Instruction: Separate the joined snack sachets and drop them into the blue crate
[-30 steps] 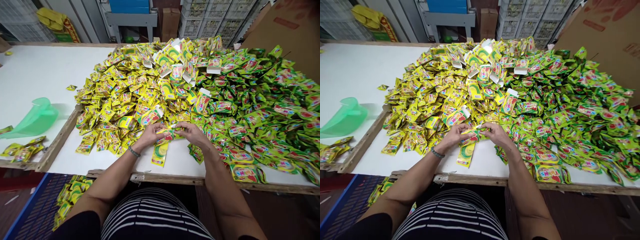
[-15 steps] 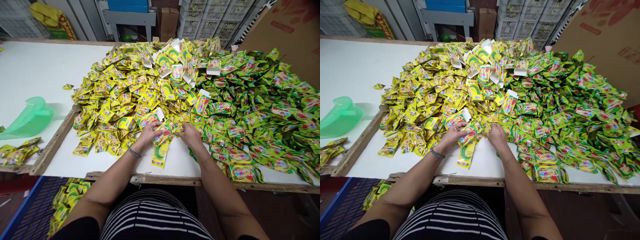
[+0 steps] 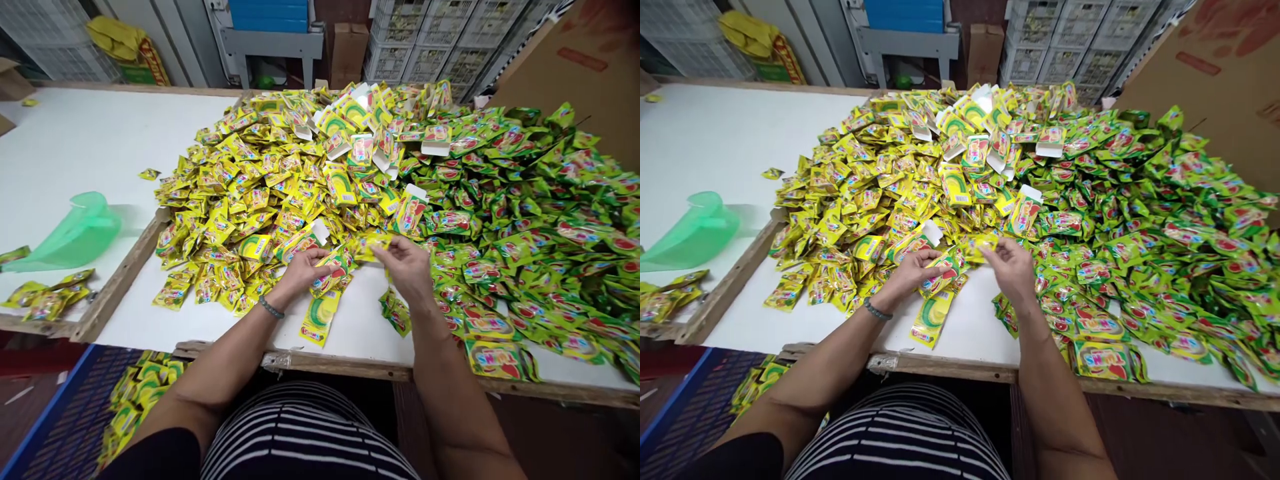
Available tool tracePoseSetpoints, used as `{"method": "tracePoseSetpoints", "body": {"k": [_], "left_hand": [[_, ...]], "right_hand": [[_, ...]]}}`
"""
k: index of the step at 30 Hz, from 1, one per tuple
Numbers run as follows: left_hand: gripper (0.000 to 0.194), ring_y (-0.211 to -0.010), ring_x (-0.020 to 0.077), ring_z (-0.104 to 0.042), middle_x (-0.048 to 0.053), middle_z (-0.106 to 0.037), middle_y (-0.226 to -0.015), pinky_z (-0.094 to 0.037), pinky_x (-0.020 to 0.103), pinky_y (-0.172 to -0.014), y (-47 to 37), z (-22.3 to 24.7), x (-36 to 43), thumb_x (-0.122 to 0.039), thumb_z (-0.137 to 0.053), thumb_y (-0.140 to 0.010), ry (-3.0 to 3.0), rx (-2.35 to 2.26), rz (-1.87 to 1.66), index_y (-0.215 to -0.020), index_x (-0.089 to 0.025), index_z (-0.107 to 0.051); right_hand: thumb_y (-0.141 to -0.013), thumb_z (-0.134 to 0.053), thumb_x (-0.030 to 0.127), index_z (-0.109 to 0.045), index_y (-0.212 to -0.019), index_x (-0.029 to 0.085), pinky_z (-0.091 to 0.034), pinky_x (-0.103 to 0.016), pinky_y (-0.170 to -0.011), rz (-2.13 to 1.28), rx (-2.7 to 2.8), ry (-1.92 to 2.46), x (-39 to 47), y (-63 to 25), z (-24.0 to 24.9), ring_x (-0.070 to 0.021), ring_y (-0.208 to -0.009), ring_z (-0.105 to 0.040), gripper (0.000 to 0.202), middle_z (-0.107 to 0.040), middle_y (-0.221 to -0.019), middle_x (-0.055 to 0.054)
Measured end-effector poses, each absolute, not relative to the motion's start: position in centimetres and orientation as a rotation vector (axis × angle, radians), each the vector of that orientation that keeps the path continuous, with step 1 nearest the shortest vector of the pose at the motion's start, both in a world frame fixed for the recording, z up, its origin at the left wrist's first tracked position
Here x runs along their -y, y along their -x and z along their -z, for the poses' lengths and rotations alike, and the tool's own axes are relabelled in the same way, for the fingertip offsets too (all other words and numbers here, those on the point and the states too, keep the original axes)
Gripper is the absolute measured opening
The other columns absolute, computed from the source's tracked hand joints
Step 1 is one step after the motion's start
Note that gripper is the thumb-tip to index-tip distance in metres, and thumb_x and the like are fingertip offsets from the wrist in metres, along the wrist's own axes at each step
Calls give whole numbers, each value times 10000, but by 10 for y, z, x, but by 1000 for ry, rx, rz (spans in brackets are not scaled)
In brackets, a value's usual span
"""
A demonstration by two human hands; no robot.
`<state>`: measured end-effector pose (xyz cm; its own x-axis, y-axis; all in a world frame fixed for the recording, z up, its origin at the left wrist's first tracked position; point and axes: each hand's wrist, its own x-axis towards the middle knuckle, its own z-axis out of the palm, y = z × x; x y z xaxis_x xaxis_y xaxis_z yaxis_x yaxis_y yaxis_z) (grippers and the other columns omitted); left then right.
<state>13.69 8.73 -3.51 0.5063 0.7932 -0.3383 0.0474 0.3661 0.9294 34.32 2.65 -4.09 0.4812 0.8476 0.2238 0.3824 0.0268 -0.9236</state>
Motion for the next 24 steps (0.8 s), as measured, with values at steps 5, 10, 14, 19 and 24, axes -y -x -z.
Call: {"method": "tracePoseSetpoints", "body": {"k": [5, 10, 14, 19, 24], "left_hand": [[435, -591, 128, -637, 7, -721, -714, -493, 245, -601, -137, 35, -87, -300, -871, -535, -1128, -885, -575, -890, -129, -686], [389, -650, 142, -640, 28, -723, -771, -498, 256, -635, -137, 36, -86, -300, -849, -556, -1234, -853, -556, -874, -124, -710], [404, -684, 145, -638, 39, -721, -810, -484, 249, -643, -140, 38, -85, -324, -852, -550, -1227, -805, -532, -874, -121, -719], [484, -686, 122, -631, 14, -725, -839, -488, 254, -699, -144, 36, -84, -282, -883, -485, -1074, -792, -589, -910, -130, -710], [479, -682, 122, -628, 12, -723, -821, -492, 274, -728, -144, 38, -84, -270, -880, -489, -1012, -851, -700, -904, -127, -687]], "right_hand": [[-734, -682, 529, -468, -590, 216, -329, -282, -559, -635, 1391, 1536, -28, -331, 38, -129, -581, -382, 406, -418, -614, 31], [-763, -649, 506, -488, -579, 211, -317, -284, -556, -740, 1576, 1542, -26, -337, 37, -138, -588, -401, 383, -433, -621, 21], [-720, -686, 435, -529, -606, 212, -358, -280, -564, -861, 1488, 1488, -29, -328, 47, -138, -590, -431, 295, -468, -620, 26], [-699, -693, 391, -619, -888, 227, -486, -317, -661, -947, 1200, 1445, -31, -312, 51, -174, -674, -584, 261, -621, -740, 1], [-825, -571, 401, -566, -1114, 239, -513, -351, -725, -747, 1240, 1486, -25, -305, 35, -207, -744, -663, 331, -717, -855, -31]]}}
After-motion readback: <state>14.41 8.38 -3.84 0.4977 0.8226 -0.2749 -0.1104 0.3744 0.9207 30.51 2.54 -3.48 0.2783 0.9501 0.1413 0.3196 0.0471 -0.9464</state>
